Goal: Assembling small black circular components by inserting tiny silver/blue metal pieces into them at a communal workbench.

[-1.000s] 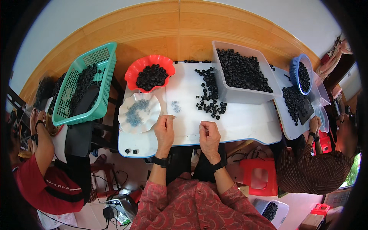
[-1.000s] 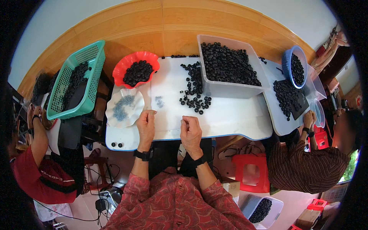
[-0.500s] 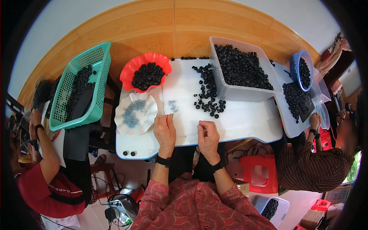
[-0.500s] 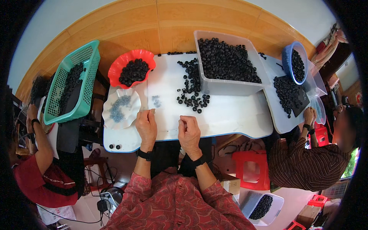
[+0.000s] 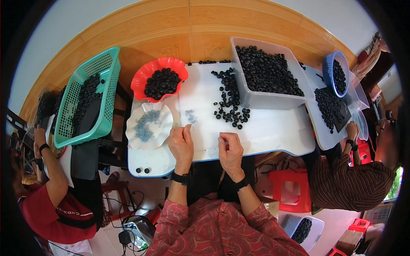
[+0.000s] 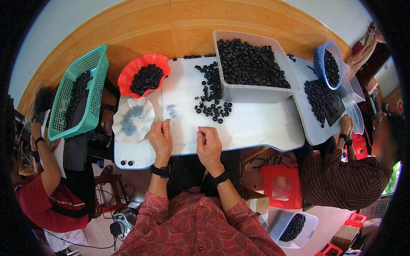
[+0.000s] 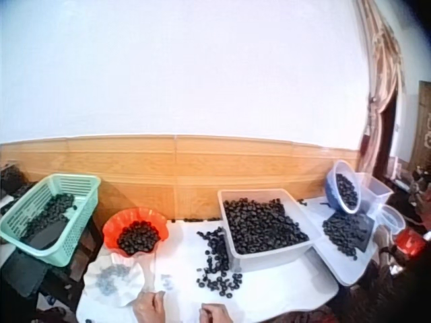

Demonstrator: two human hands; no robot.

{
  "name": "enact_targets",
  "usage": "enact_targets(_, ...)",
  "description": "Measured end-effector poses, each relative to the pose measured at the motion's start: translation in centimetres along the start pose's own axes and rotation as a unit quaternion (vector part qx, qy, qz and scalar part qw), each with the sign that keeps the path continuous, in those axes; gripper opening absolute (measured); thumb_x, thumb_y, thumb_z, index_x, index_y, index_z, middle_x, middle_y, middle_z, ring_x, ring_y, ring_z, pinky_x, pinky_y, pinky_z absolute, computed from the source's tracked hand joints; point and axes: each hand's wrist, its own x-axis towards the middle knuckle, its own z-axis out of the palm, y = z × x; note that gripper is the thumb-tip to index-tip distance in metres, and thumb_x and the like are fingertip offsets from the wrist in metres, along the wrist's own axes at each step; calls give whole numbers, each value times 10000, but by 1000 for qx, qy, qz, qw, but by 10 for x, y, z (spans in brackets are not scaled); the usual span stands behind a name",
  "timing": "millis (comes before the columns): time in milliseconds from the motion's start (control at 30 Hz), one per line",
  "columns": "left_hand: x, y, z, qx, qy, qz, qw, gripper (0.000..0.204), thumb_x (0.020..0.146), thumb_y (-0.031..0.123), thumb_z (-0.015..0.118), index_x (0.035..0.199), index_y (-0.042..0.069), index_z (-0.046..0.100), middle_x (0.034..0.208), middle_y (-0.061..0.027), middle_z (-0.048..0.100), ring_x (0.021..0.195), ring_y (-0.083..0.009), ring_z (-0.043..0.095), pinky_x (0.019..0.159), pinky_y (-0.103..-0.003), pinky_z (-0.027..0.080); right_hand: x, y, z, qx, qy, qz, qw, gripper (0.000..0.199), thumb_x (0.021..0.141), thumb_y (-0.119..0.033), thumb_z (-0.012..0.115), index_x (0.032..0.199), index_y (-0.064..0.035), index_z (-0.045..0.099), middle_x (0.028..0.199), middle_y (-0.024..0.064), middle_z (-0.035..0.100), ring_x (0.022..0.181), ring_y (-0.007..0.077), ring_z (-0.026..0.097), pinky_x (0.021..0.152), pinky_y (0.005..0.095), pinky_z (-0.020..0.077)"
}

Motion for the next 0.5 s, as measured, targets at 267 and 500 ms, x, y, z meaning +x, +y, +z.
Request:
enact_targets(267,-1,6,-4,-57,-36,-29,997,101,836,108,713,904,47,671,801,-118,576,647,-299,585,572,-385,473,0,-2,2,-1,4,0,1000,160,875,34,621,1026,-10,596,954,121,613,691,214,635,599,296,523)
enact_targets(500,-1,18,2,73,-41,-21,996,198,769,237,792,888,104,706,807,-83,548,657,-254,586,566,-376,474,1,-4,3,-15,5,4,1000,149,875,31,621,1015,-11,594,950,122,613,674,221,643,596,303,528)
